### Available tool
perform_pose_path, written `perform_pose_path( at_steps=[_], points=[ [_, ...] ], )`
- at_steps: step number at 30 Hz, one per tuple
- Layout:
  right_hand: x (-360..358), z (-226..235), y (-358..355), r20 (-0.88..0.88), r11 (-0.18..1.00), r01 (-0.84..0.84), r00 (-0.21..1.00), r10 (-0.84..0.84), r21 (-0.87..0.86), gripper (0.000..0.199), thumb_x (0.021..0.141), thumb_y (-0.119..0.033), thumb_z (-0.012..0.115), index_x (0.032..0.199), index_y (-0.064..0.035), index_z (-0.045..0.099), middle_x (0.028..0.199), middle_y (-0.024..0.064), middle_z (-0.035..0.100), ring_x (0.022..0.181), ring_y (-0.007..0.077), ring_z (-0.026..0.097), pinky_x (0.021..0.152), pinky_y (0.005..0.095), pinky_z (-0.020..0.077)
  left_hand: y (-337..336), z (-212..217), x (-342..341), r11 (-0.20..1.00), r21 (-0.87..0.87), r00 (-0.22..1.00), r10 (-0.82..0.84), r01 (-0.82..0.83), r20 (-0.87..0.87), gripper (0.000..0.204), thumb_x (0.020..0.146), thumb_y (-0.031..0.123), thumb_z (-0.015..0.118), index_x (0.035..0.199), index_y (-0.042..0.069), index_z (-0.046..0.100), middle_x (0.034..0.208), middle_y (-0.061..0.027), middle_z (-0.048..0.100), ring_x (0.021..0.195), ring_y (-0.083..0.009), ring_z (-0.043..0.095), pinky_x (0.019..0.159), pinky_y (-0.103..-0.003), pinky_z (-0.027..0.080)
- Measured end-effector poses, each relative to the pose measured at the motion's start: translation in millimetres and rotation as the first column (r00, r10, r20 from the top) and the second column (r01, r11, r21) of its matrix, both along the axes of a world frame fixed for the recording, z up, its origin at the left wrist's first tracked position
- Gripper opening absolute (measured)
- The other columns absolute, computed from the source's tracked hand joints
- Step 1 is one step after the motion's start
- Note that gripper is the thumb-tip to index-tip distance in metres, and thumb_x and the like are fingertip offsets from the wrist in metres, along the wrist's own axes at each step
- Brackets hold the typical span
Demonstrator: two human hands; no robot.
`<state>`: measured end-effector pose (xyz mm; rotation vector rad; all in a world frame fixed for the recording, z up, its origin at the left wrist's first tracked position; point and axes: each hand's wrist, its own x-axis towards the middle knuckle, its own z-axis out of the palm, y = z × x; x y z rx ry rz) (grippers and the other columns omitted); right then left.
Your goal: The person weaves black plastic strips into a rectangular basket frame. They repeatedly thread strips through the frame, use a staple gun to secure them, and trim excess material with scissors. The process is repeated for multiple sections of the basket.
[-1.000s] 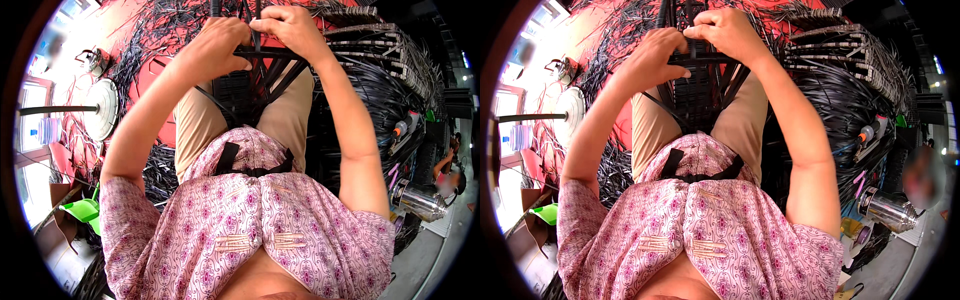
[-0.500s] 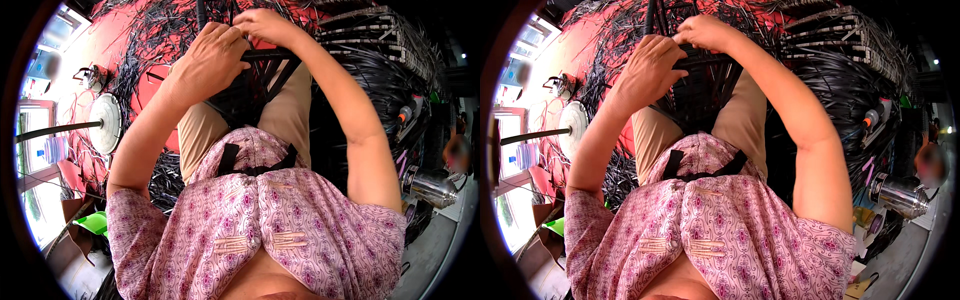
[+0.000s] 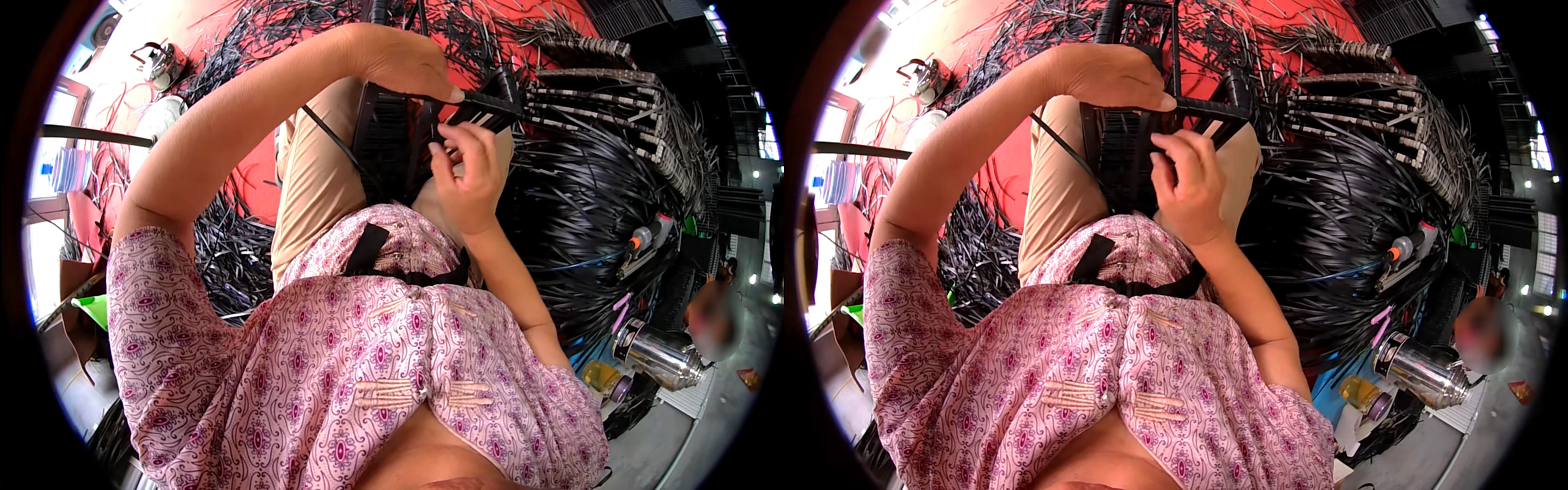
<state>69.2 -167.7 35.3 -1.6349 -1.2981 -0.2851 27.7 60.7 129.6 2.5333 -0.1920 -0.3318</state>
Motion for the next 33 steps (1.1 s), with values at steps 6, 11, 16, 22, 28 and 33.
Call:
perform_pose_path(
  at_steps=[6, 11, 16, 22, 28, 33],
  points=[
    [-3.3, -10.4, 9.6, 0.103, 0.993, -0.117, 0.988, 0.113, 0.027, 0.037, 0.075, 0.009, 0.076, 0.109, -0.0072, 0.075, 0.105, 0.0098, 0.061, 0.076, 0.0222, 0.063, 0.063, 0.0320, 0.0511, 5.2, 7.8, -2.2, 0.994, -0.109, 0.999, 0.000, -0.004, -0.033, 0.054, 0.104, 0.044, 0.053, 0.085, -0.004, 0.067, 0.069, -0.0123, 0.057, 0.068, -0.0233, 0.048, 0.071, -0.040, 0.045],
    [1.0, 5.8, 20.2, 0.381, 0.981, -0.171, 0.916, 0.124, 0.093, 0.035, 0.072, -0.001, 0.079, 0.105, -0.0096, 0.075, 0.091, 0.0033, 0.062, 0.072, 0.0218, 0.061, 0.061, 0.0331, 0.0504, 12.7, 6.0, 8.6, 0.989, -0.145, 0.990, 0.018, -0.038, -0.137, 0.054, 0.103, 0.044, 0.056, 0.085, -0.005, 0.068, 0.069, -0.0071, 0.057, 0.070, -0.0171, 0.049, 0.071, -0.037, 0.046],
    [17.8, 51.7, 34.0, 0.449, 0.966, -0.257, 0.866, 0.222, 0.019, 0.028, 0.072, 0.000, 0.082, 0.098, -0.0081, 0.077, 0.086, 0.0048, 0.066, 0.069, 0.0228, 0.064, 0.059, 0.0339, 0.0521, 17.9, -1.1, 19.7, 0.967, -0.247, 0.984, 0.022, -0.066, -0.178, 0.048, 0.100, 0.040, 0.060, 0.088, -0.006, 0.069, 0.072, -0.0085, 0.062, 0.074, -0.0168, 0.056, 0.075, -0.036, 0.049],
    [75.8, 103.3, 79.6, 0.105, 0.897, -0.328, 0.922, 0.372, -0.298, 0.024, 0.082, -0.025, 0.081, 0.083, -0.0022, 0.073, 0.075, 0.0104, 0.069, 0.064, 0.0277, 0.065, 0.061, 0.0354, 0.0527, 37.8, -20.6, 27.3, 0.996, -0.023, 0.845, 0.086, -0.088, 0.527, 0.024, 0.083, 0.014, 0.067, 0.097, -0.006, 0.069, 0.091, -0.0130, 0.073, 0.084, -0.0177, 0.067, 0.082, -0.035, 0.052],
    [97.5, 81.5, 101.5, -0.602, 0.722, -0.558, 0.759, 0.247, -0.408, 0.023, 0.087, -0.021, 0.077, 0.072, -0.0041, 0.072, 0.066, -0.0012, 0.064, 0.062, 0.0071, 0.058, 0.059, 0.0256, 0.0466, -6.8, -28.3, -24.3, 0.766, -0.548, 0.402, 0.643, -0.337, 0.651, 0.020, 0.092, 0.019, 0.071, 0.102, 0.002, 0.072, 0.096, -0.0084, 0.071, 0.091, -0.0253, 0.067, 0.084, -0.036, 0.051],
    [104.6, 84.1, 104.7, -0.761, 0.584, -0.677, 0.631, 0.150, -0.447, 0.021, 0.089, -0.016, 0.073, 0.071, -0.0060, 0.071, 0.066, -0.0037, 0.061, 0.062, 0.0058, 0.055, 0.059, 0.0251, 0.0461, -40.3, -30.5, -51.0, 0.921, 0.063, 0.508, 0.154, -0.385, 0.848, 0.025, 0.084, 0.027, 0.078, 0.102, 0.010, 0.071, 0.095, -0.0038, 0.062, 0.093, -0.0256, 0.061, 0.085, -0.038, 0.047]
  ],
)
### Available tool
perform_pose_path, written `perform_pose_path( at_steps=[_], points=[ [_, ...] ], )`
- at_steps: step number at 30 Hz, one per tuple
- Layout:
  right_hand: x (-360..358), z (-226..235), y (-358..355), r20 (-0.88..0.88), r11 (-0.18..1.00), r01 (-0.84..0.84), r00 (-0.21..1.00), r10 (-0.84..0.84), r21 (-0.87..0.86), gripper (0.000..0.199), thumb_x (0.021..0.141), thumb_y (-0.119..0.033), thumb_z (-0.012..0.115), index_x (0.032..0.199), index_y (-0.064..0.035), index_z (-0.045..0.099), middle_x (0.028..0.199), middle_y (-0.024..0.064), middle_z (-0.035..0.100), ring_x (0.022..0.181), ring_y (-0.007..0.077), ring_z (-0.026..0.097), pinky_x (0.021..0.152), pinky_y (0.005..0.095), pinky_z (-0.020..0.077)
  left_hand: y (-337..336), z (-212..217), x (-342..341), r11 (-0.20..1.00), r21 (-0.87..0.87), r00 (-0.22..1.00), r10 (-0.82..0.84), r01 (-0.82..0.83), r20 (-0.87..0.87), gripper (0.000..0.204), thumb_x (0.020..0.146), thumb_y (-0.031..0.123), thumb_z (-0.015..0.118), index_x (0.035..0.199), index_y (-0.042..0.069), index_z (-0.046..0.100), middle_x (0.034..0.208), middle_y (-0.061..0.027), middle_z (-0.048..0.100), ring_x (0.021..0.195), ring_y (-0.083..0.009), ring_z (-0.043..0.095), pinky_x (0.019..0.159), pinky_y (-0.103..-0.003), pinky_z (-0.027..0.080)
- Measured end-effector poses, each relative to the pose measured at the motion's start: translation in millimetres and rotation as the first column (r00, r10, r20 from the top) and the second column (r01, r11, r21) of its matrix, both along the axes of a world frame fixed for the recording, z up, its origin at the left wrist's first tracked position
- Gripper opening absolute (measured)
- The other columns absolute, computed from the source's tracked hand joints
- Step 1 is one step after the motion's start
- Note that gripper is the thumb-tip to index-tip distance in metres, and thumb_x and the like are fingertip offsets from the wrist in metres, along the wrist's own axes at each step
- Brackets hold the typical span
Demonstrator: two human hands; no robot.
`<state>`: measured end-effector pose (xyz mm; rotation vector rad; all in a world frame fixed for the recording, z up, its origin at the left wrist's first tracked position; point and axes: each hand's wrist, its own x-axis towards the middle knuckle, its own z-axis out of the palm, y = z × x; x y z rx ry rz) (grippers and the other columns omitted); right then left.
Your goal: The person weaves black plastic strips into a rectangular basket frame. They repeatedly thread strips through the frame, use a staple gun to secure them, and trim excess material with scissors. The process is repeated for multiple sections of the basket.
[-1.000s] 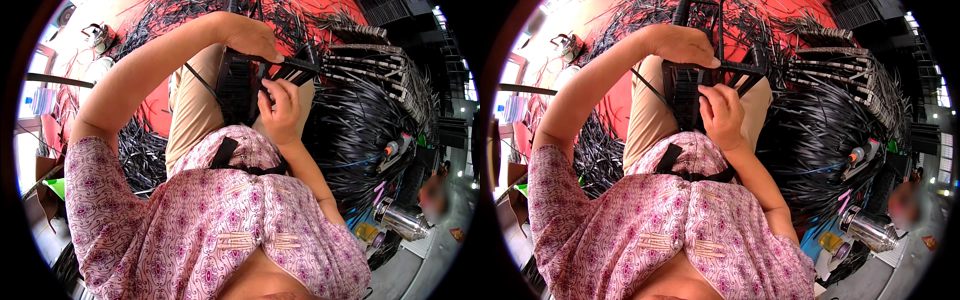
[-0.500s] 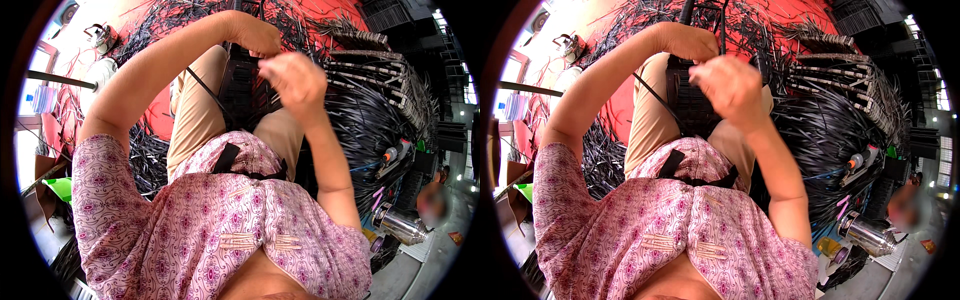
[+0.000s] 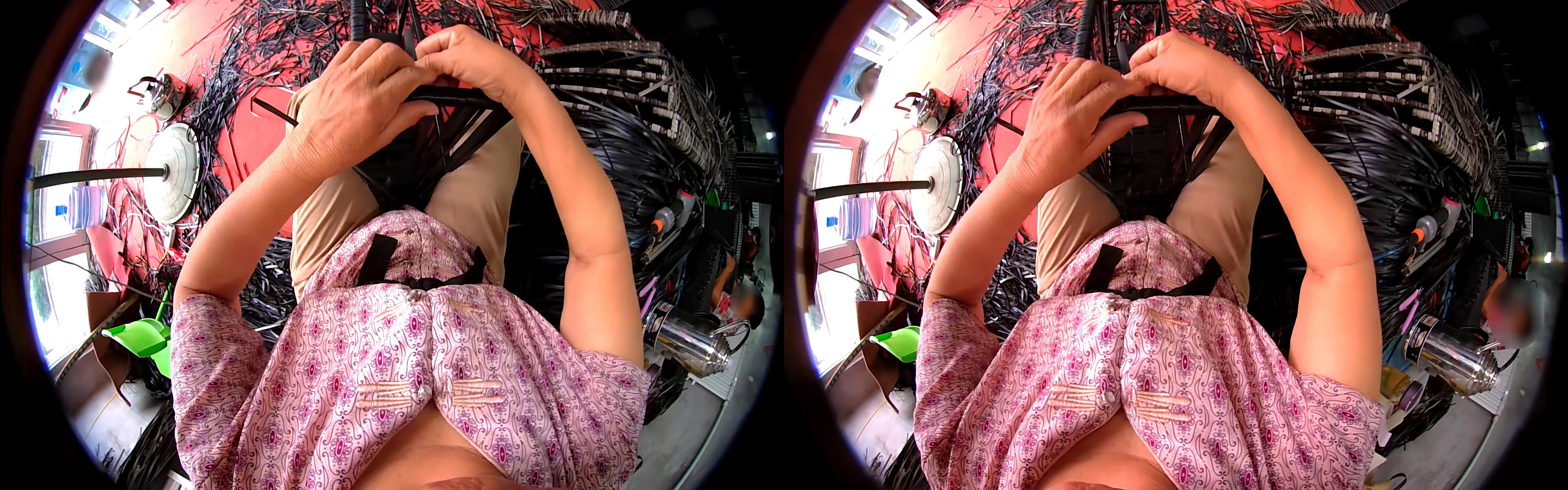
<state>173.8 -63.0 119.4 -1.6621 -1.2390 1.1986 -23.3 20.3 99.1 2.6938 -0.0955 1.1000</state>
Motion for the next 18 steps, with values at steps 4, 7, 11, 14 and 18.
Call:
perform_pose_path(
  at_steps=[4, 7, 11, 14, 18],
  points=[
    [7.2, -14.5, 6.0, 0.009, 0.996, -0.087, 0.996, 0.087, -0.008, 0.019, 0.091, -0.022, 0.070, 0.079, -0.0069, 0.072, 0.071, -0.0054, 0.063, 0.062, 0.0044, 0.054, 0.057, 0.0230, 0.0437, 0.8, 3.5, -3.2, 0.990, 0.139, 0.998, 0.018, -0.010, -0.056, 0.030, 0.084, 0.028, 0.079, 0.104, 0.008, 0.071, 0.094, -0.0042, 0.063, 0.092, -0.0275, 0.061, 0.082, -0.039, 0.048],
    [-1.3, -17.5, 10.2, 0.574, 0.960, 0.049, 0.793, -0.206, 0.277, 0.026, 0.094, -0.027, 0.069, 0.093, -0.0020, 0.075, 0.077, -0.0040, 0.067, 0.065, 0.0072, 0.058, 0.063, 0.0239, 0.0487, 4.9, 8.7, -2.2, 0.990, 0.138, 0.991, 0.015, 0.004, -0.133, 0.031, 0.086, 0.032, 0.078, 0.101, 0.006, 0.072, 0.094, -0.0066, 0.064, 0.092, -0.0281, 0.062, 0.083, -0.040, 0.047],
    [-35.3, -14.0, -25.2, 0.061, 0.646, 0.349, 0.850, -0.523, 0.678, 0.022, 0.092, -0.015, 0.072, 0.110, -0.0019, 0.073, 0.096, 0.0113, 0.075, 0.086, 0.0168, 0.071, 0.079, 0.0301, 0.0555, 21.0, 14.1, 3.9, 0.998, 0.012, 0.942, -0.058, 0.066, -0.330, 0.035, 0.088, 0.036, 0.074, 0.096, 0.002, 0.071, 0.093, -0.0125, 0.067, 0.093, -0.0305, 0.064, 0.084, -0.043, 0.047],
    [-56.1, -22.7, -61.3, 0.093, 0.487, 0.307, 0.765, -0.637, 0.818, 0.020, 0.093, -0.003, 0.069, 0.112, -0.0013, 0.070, 0.100, 0.0084, 0.069, 0.085, 0.0139, 0.068, 0.076, 0.0269, 0.0543, 38.0, 24.4, 20.7, 0.964, -0.217, 0.785, -0.251, 0.152, -0.566, 0.042, 0.093, 0.040, 0.069, 0.090, -0.002, 0.069, 0.081, -0.0182, 0.065, 0.077, -0.0359, 0.064, 0.073, -0.044, 0.048],
    [-80.2, -48.5, -88.7, 0.404, 0.507, 0.047, 0.544, -0.736, 0.861, 0.023, 0.083, -0.002, 0.076, 0.105, -0.0045, 0.069, 0.104, 0.0088, 0.065, 0.093, 0.0279, 0.064, 0.082, 0.0385, 0.0524, 47.2, 34.6, 38.1, 0.943, -0.317, 0.593, -0.314, 0.103, -0.741, 0.070, 0.098, 0.061, 0.055, 0.083, -0.006, 0.068, 0.072, -0.0214, 0.063, 0.066, -0.0335, 0.058, 0.067, -0.045, 0.047]
  ],
)
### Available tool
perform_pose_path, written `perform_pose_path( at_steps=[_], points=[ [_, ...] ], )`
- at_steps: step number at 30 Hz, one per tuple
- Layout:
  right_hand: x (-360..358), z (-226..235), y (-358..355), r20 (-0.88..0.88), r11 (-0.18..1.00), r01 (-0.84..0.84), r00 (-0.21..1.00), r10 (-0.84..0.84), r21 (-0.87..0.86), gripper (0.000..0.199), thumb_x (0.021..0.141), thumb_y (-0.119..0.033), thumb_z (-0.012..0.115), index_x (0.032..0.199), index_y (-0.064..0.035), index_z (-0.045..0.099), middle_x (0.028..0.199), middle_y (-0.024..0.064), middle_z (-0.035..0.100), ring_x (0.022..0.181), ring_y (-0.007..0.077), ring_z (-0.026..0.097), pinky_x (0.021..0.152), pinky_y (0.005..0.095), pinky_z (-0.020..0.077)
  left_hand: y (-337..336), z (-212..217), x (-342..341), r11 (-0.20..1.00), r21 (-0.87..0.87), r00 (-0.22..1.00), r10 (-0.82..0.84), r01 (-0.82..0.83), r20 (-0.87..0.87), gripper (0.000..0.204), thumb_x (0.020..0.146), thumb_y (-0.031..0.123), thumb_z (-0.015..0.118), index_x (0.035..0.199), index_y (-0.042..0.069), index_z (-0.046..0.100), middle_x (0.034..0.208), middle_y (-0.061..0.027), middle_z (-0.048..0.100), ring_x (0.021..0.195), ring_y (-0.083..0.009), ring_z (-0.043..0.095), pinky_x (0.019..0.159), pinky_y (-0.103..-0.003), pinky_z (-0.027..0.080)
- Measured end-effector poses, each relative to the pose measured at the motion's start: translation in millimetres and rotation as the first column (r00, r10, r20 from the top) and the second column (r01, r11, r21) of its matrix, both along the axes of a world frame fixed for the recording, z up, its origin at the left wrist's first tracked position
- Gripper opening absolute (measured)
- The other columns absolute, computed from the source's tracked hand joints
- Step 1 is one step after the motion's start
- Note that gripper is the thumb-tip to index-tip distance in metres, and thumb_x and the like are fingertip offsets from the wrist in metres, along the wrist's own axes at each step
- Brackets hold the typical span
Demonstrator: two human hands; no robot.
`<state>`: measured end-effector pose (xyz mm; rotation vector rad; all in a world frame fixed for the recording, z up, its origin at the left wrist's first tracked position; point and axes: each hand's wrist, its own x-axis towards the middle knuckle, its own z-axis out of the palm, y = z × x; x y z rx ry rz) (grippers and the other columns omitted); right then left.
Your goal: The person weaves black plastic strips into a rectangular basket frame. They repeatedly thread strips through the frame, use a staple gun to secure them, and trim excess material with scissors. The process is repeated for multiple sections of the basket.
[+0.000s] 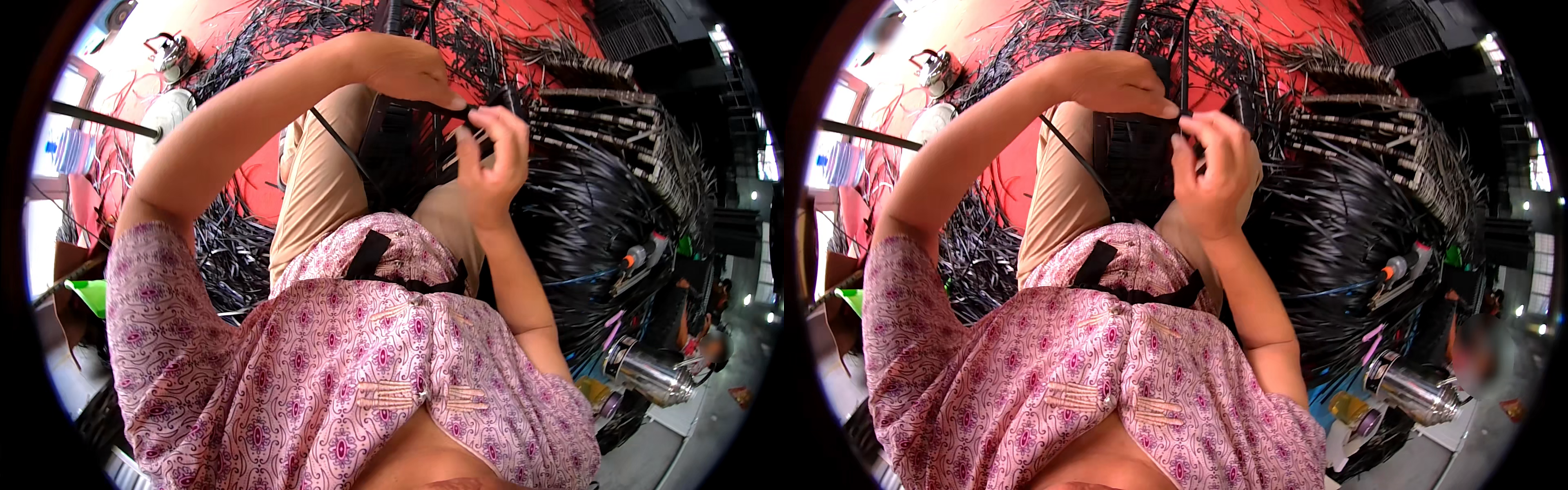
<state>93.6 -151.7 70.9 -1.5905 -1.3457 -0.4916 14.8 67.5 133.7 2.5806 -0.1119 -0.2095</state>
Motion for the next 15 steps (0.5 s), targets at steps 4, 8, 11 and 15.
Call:
perform_pose_path(
  at_steps=[4, 8, 11, 15],
  points=[
    [-9.0, -16.9, 4.9, 0.217, 0.999, 0.033, 0.975, -0.036, 0.019, 0.031, 0.074, -0.004, 0.083, 0.102, -0.0112, 0.072, 0.108, 0.0054, 0.063, 0.100, 0.0268, 0.061, 0.086, 0.0390, 0.0468, -13.8, 27.0, -3.5, 0.986, -0.058, 0.974, 0.141, -0.153, -0.176, 0.095, 0.093, 0.081, 0.041, 0.096, -0.009, 0.071, 0.088, -0.0269, 0.068, 0.085, -0.0326, 0.063, 0.084, -0.044, 0.049],
    [-11.1, -12.8, 15.7, 0.294, 1.000, 0.015, 0.956, -0.019, 0.015, 0.034, 0.071, -0.008, 0.086, 0.102, -0.0153, 0.074, 0.108, 0.0021, 0.062, 0.100, 0.0244, 0.060, 0.086, 0.0391, 0.0443, -10.6, 16.4, -6.1, 0.972, -0.129, 0.976, 0.180, -0.196, -0.122, 0.095, 0.095, 0.081, 0.038, 0.088, -0.008, 0.067, 0.079, -0.0194, 0.060, 0.080, -0.0257, 0.055, 0.078, -0.043, 0.046],
    [-9.6, -14.1, 19.1, 0.387, 1.000, 0.010, 0.922, -0.010, 0.002, 0.035, 0.070, -0.010, 0.087, 0.102, -0.0184, 0.075, 0.107, 0.0005, 0.062, 0.099, 0.0228, 0.060, 0.087, 0.0393, 0.0425, -14.8, 24.7, -6.6, 0.973, -0.123, 0.976, 0.181, -0.195, -0.118, 0.095, 0.096, 0.081, 0.037, 0.077, -0.008, 0.064, 0.066, -0.0135, 0.052, 0.068, -0.0214, 0.047, 0.069, -0.042, 0.043],
    [-8.8, -11.7, 21.6, 0.406, 0.999, -0.038, 0.913, 0.044, -0.022, 0.026, 0.072, -0.014, 0.085, 0.096, -0.0198, 0.076, 0.103, -0.0023, 0.063, 0.097, 0.0216, 0.060, 0.087, 0.0388, 0.0412, -10.9, 19.6, -3.9, 0.974, -0.101, 0.975, 0.191, -0.202, -0.115, 0.096, 0.095, 0.082, 0.036, 0.075, -0.008, 0.062, 0.063, -0.0107, 0.047, 0.066, -0.0215, 0.044, 0.069, -0.042, 0.041]
  ],
)
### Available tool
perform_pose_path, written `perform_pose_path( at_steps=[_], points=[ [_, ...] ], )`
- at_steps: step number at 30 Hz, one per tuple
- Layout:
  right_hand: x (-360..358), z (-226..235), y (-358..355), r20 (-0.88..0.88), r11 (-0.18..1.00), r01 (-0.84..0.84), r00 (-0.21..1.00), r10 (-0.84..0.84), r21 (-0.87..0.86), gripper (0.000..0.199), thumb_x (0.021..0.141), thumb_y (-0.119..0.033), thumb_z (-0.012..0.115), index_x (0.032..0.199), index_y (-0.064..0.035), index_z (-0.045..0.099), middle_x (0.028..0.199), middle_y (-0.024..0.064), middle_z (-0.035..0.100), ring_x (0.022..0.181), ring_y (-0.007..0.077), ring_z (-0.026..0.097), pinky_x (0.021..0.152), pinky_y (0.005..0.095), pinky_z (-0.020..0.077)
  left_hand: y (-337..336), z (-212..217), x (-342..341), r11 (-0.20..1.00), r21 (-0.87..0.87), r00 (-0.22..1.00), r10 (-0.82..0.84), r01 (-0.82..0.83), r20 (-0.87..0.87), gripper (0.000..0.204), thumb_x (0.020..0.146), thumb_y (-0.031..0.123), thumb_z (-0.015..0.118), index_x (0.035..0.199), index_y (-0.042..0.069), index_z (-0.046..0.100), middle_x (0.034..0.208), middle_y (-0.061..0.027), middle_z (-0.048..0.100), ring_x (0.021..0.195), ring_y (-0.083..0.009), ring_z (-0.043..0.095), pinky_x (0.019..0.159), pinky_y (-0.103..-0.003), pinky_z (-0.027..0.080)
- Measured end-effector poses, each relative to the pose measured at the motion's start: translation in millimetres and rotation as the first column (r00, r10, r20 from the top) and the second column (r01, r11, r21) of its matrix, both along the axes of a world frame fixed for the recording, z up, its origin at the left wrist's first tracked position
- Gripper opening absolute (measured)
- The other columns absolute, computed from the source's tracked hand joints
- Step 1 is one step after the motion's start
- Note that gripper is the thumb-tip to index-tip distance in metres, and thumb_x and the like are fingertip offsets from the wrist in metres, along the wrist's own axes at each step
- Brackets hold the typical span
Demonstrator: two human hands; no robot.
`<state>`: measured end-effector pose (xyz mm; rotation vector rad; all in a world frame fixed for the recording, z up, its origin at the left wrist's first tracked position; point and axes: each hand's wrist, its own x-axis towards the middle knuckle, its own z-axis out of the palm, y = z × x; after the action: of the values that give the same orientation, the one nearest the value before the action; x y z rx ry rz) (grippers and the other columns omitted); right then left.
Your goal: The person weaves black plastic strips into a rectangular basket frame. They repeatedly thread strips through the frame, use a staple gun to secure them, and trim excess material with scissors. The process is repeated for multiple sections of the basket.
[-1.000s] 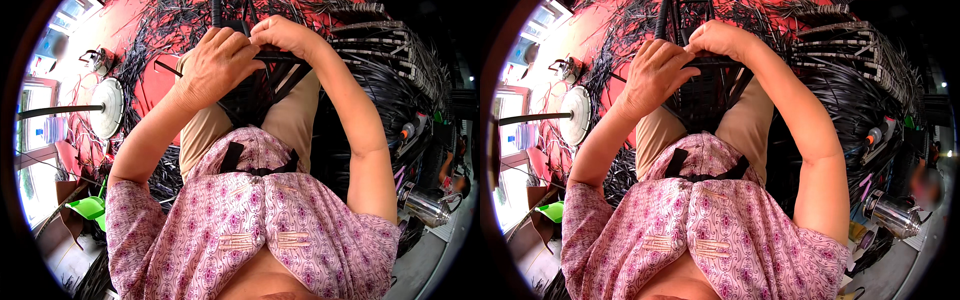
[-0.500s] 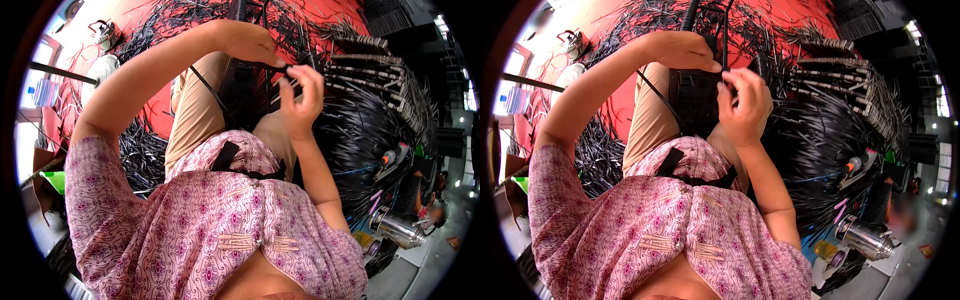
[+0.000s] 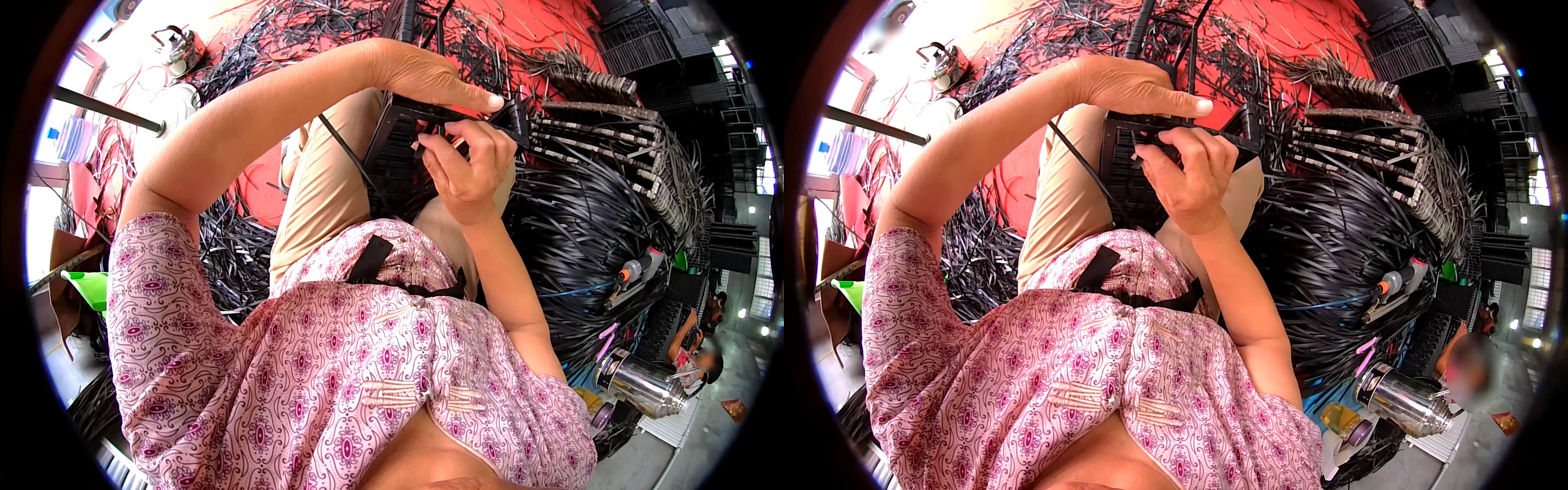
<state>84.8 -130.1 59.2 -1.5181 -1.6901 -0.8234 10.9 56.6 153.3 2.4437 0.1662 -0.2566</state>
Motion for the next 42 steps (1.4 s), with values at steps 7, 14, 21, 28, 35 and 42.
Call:
perform_pose_path(
  at_steps=[7, 14, 21, 28, 35, 42],
  points=[
    [15.5, 28.8, 15.2, -0.352, 0.996, -0.075, 0.935, 0.053, -0.049, 0.013, 0.079, -0.010, 0.082, 0.086, -0.0038, 0.072, 0.085, 0.0069, 0.070, 0.079, 0.0257, 0.065, 0.075, 0.0355, 0.0495, 6.4, -7.2, -3.6, 0.965, -0.262, 0.993, 0.049, -0.020, 0.104, 0.084, 0.097, 0.077, 0.043, 0.079, -0.003, 0.063, 0.076, -0.0099, 0.056, 0.076, -0.0200, 0.050, 0.073, -0.040, 0.042],
    [26.2, 46.1, 23.8, -0.575, 0.949, -0.264, 0.809, 0.122, -0.170, 0.011, 0.075, -0.014, 0.083, 0.078, -0.0065, 0.075, 0.078, 0.0045, 0.069, 0.073, 0.0236, 0.066, 0.067, 0.0350, 0.0508, 0.1, -39.5, -48.2, 0.981, 0.196, 0.776, -0.131, 0.010, 0.617, 0.054, 0.072, 0.039, 0.089, 0.104, 0.001, 0.068, 0.100, -0.0110, 0.066, 0.104, -0.0324, 0.061, 0.098, -0.042, 0.045],
    [29.0, 36.1, 18.5, -0.573, 0.991, -0.131, 0.815, 0.093, -0.025, 0.014, 0.073, -0.022, 0.083, 0.079, -0.0104, 0.077, 0.079, 0.0057, 0.070, 0.076, 0.0261, 0.067, 0.069, 0.0380, 0.0534, -28.9, -50.0, -31.6, 0.965, 0.097, 0.685, 0.099, -0.243, 0.721, 0.023, 0.075, 0.019, 0.084, 0.090, 0.004, 0.073, 0.088, -0.0074, 0.072, 0.096, -0.0272, 0.064, 0.101, -0.041, 0.045],
    [121.6, 61.0, -107.7, -0.817, 0.916, 0.376, 0.567, -0.104, 0.144, 0.047, 0.081, -0.012, 0.082, 0.125, -0.0050, 0.065, 0.107, 0.0056, 0.069, 0.087, 0.0113, 0.065, 0.076, 0.0282, 0.0558, -21.4, -53.2, -30.3, 0.984, 0.059, 0.707, 0.078, -0.167, 0.703, 0.018, 0.080, 0.001, 0.076, 0.081, 0.001, 0.058, 0.090, -0.0082, 0.071, 0.089, -0.0219, 0.066, 0.119, -0.050, 0.035],
    [276.9, 64.0, -326.2, -0.231, 0.000, 0.915, -0.102, -0.968, -0.403, 0.072, 0.078, -0.052, 0.078, 0.125, 0.0006, 0.066, 0.123, 0.0224, 0.069, 0.119, 0.0403, 0.064, 0.101, 0.0499, 0.0494, -11.0, -45.9, -25.2, 0.995, -0.014, 0.749, 0.084, -0.099, 0.657, 0.014, 0.078, 0.009, 0.079, 0.085, -0.001, 0.074, 0.083, -0.0090, 0.071, 0.086, -0.0239, 0.068, 0.109, -0.046, 0.043],
    [442.3, -13.3, -454.7, -0.062, -0.112, 0.675, -0.228, -0.972, -0.729, 0.087, 0.070, -0.061, 0.082, 0.115, 0.0122, 0.069, 0.121, 0.0333, 0.067, 0.119, 0.0415, 0.064, 0.099, 0.0450, 0.0471, -18.4, -30.2, -26.3, 0.951, -0.256, 0.872, 0.268, -0.172, 0.410, 0.014, 0.083, 0.013, 0.081, 0.090, 0.002, 0.077, 0.077, -0.0007, 0.067, 0.070, -0.0085, 0.060, 0.068, -0.026, 0.048]
  ],
)
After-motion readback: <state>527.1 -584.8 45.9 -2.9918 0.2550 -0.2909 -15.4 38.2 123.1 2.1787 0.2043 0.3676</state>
